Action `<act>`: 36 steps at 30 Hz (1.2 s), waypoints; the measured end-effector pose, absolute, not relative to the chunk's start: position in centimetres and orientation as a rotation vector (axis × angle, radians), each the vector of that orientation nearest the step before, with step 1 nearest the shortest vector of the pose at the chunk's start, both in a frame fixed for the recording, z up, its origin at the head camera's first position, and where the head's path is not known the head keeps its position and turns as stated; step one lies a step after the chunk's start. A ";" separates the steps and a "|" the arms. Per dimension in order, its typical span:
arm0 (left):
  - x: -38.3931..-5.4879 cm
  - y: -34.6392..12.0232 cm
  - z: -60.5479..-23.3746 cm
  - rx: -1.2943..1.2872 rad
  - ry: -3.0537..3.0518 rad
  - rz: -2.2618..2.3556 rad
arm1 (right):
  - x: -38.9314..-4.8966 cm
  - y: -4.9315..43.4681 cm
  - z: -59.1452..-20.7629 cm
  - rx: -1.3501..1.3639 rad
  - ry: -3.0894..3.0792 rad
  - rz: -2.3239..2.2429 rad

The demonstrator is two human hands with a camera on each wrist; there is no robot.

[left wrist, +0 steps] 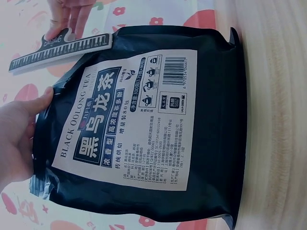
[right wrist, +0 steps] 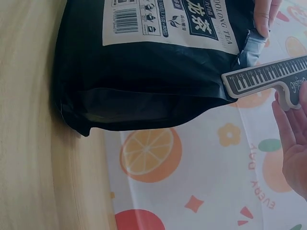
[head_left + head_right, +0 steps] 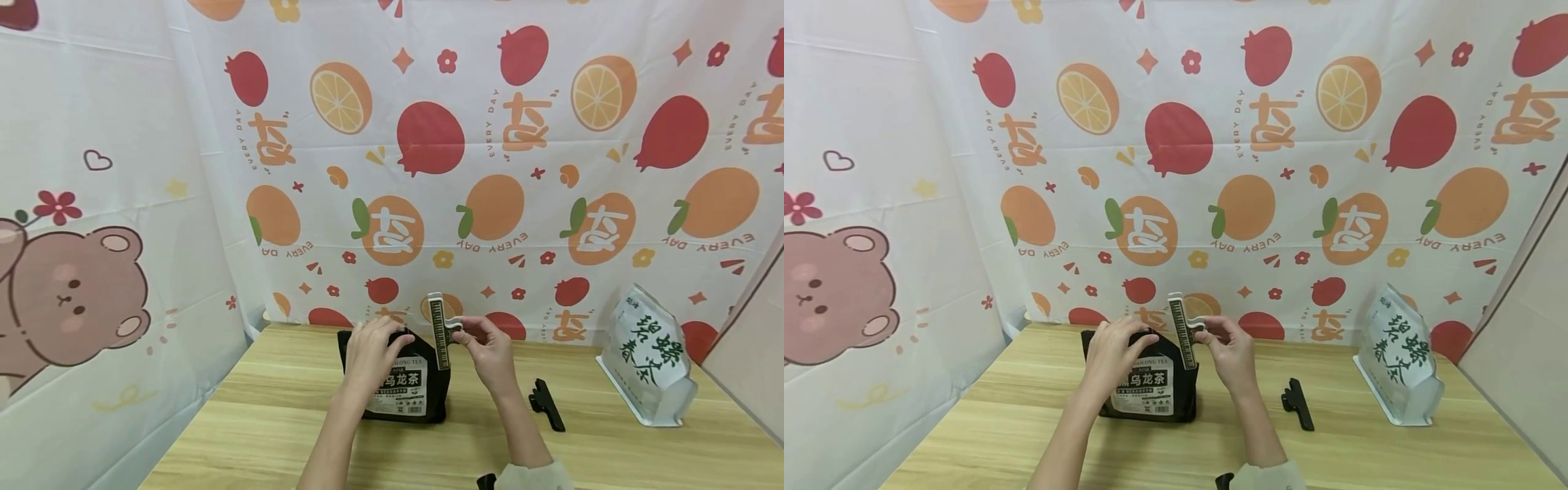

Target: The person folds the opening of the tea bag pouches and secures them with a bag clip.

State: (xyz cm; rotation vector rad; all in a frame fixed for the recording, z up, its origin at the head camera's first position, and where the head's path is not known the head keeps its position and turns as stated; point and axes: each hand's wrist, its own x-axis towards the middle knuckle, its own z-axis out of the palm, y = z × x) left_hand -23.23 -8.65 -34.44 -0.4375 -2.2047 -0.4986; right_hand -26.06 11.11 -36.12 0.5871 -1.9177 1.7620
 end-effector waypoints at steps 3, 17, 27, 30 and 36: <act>-23.2 -8.6 -34.4 -0.450 -2.208 -0.487 | -26.2 11.2 -36.3 0.593 -1.925 1.746; -23.1 -8.6 -34.4 -0.468 -2.256 -0.473 | -26.2 11.0 -36.2 0.704 -1.952 1.642; -23.0 -8.6 -34.4 -0.476 -2.266 -0.494 | -25.0 10.1 -35.3 0.764 -1.971 1.553; -22.9 -8.7 -34.3 -0.489 -2.280 -0.505 | -23.8 9.8 -34.2 0.778 -1.976 1.501; -22.6 -8.6 -34.1 -0.511 -2.301 -0.514 | -22.3 9.3 -33.0 0.752 -2.021 1.450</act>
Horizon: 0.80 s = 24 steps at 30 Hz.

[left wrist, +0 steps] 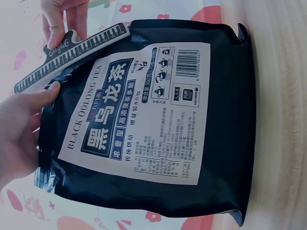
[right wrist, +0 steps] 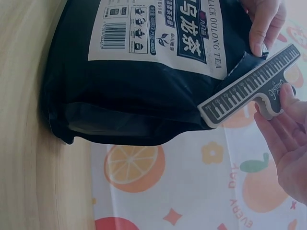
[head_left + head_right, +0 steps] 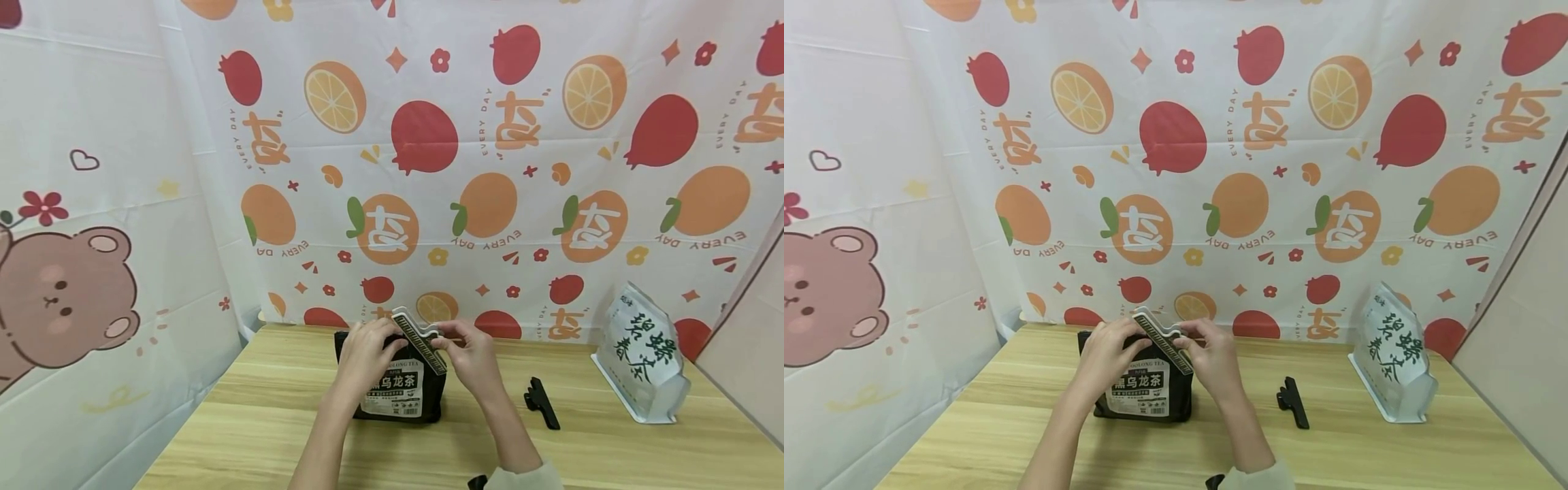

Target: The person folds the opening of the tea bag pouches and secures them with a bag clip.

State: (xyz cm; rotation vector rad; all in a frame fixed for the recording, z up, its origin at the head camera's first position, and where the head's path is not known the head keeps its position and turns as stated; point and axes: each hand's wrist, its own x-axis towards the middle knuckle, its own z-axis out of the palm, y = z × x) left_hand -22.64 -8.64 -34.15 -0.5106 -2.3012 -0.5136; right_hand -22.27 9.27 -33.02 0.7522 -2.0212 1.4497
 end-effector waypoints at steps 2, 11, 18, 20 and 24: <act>-22.5 -8.7 -34.0 -0.505 -2.315 -0.500 | -22.0 9.1 -32.9 0.750 -2.031 1.428; -21.9 -10.4 -32.8 -0.476 -2.402 -0.434 | -23.4 9.0 -33.8 0.774 -1.998 1.384; -21.8 -16.8 -32.8 -0.351 -2.653 -0.951 | -25.0 9.1 -34.9 0.792 -2.013 1.360; -22.0 -18.3 -33.4 -0.341 -2.696 -1.198 | -25.1 9.0 -34.9 0.802 -2.017 1.343; -22.5 -19.6 -34.4 -0.400 -2.706 -1.467 | -25.2 8.6 -34.9 0.839 -2.029 1.278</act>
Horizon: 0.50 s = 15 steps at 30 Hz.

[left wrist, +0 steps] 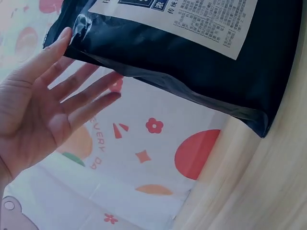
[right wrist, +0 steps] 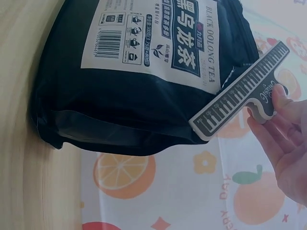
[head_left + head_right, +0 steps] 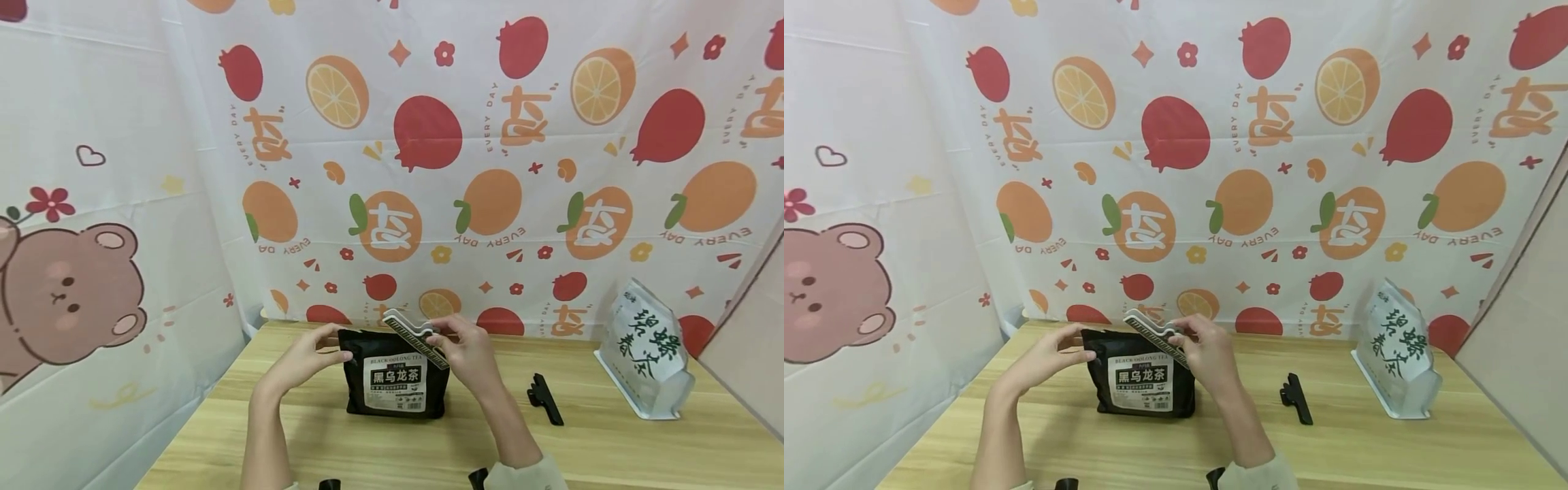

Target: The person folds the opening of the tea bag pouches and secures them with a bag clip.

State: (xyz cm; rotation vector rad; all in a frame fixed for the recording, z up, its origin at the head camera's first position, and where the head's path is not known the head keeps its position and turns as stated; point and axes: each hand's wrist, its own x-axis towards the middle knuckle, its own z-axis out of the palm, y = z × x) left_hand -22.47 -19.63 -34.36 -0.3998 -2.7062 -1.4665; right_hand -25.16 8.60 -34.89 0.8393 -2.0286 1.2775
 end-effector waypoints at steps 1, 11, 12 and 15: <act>-22.5 -19.7 -34.4 -0.414 -2.708 -1.489 | -25.2 8.5 -34.9 0.848 -2.034 1.255; -22.5 -19.4 -34.4 -0.507 -2.704 -1.587 | -25.0 7.7 -34.0 0.842 -2.099 1.096; -22.5 -19.4 -34.4 -0.517 -2.699 -1.588 | -24.9 7.7 -34.0 0.839 -2.105 1.089; -22.4 -19.2 -34.3 -0.558 -2.690 -1.578 | -24.9 7.6 -33.9 0.840 -2.120 1.081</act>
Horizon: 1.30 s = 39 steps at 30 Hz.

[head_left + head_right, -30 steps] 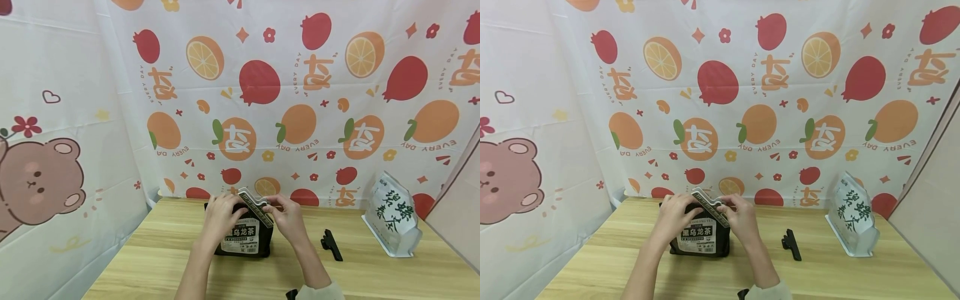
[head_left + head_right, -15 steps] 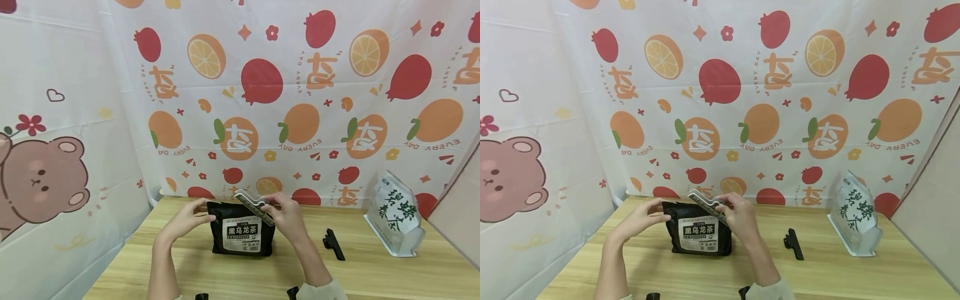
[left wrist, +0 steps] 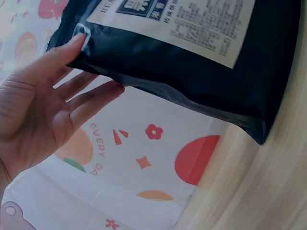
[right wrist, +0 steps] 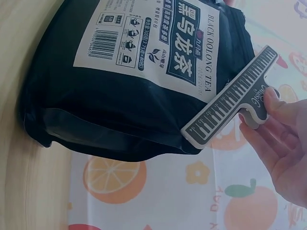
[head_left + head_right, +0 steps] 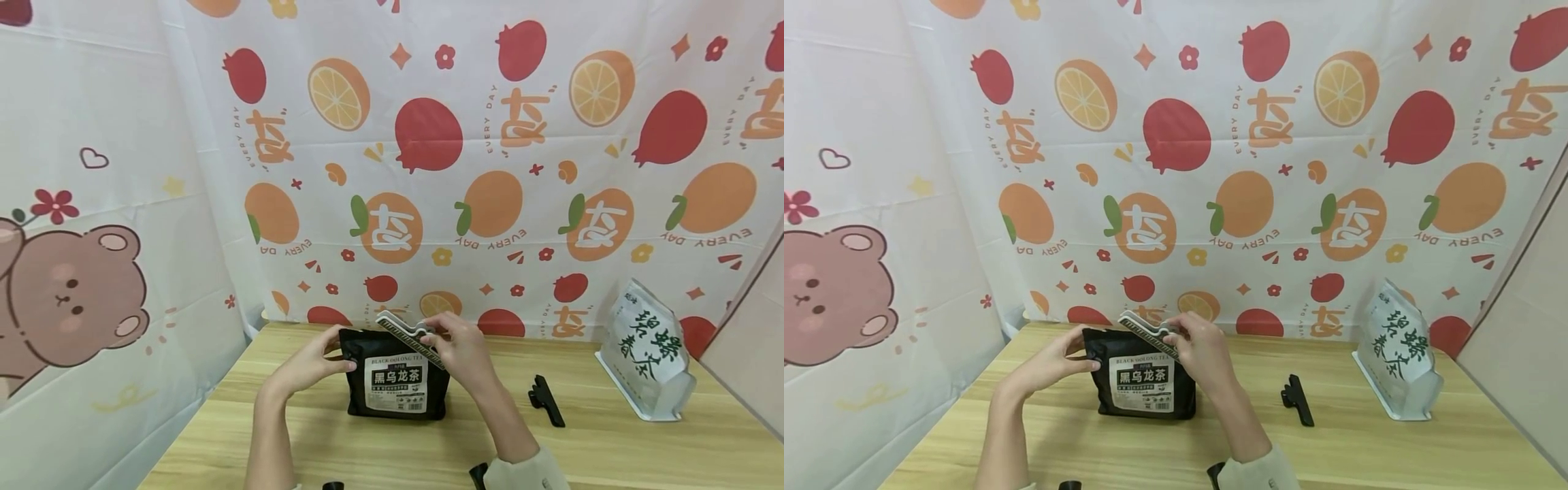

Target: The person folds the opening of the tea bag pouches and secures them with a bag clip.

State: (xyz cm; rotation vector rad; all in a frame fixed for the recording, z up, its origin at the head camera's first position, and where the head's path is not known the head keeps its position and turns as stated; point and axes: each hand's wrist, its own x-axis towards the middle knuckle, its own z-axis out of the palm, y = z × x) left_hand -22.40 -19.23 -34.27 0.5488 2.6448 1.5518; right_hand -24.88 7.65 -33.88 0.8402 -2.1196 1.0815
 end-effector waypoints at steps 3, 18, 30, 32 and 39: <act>-22.3 -19.1 -34.1 0.598 2.659 1.530 | -24.8 7.7 -33.7 0.843 -2.149 1.086; -22.6 -18.6 -34.0 0.580 2.693 1.406 | -25.2 9.1 -33.8 0.888 -2.433 1.202; -23.9 -19.1 -35.8 0.666 2.579 1.403 | -26.9 10.3 -38.5 0.921 -2.672 1.278; -24.3 -19.2 -36.3 0.682 2.522 1.434 | -27.0 10.2 -39.0 0.931 -2.668 1.283; -24.7 -19.1 -37.1 0.707 2.501 1.439 | -26.9 10.3 -39.9 0.869 -2.754 1.236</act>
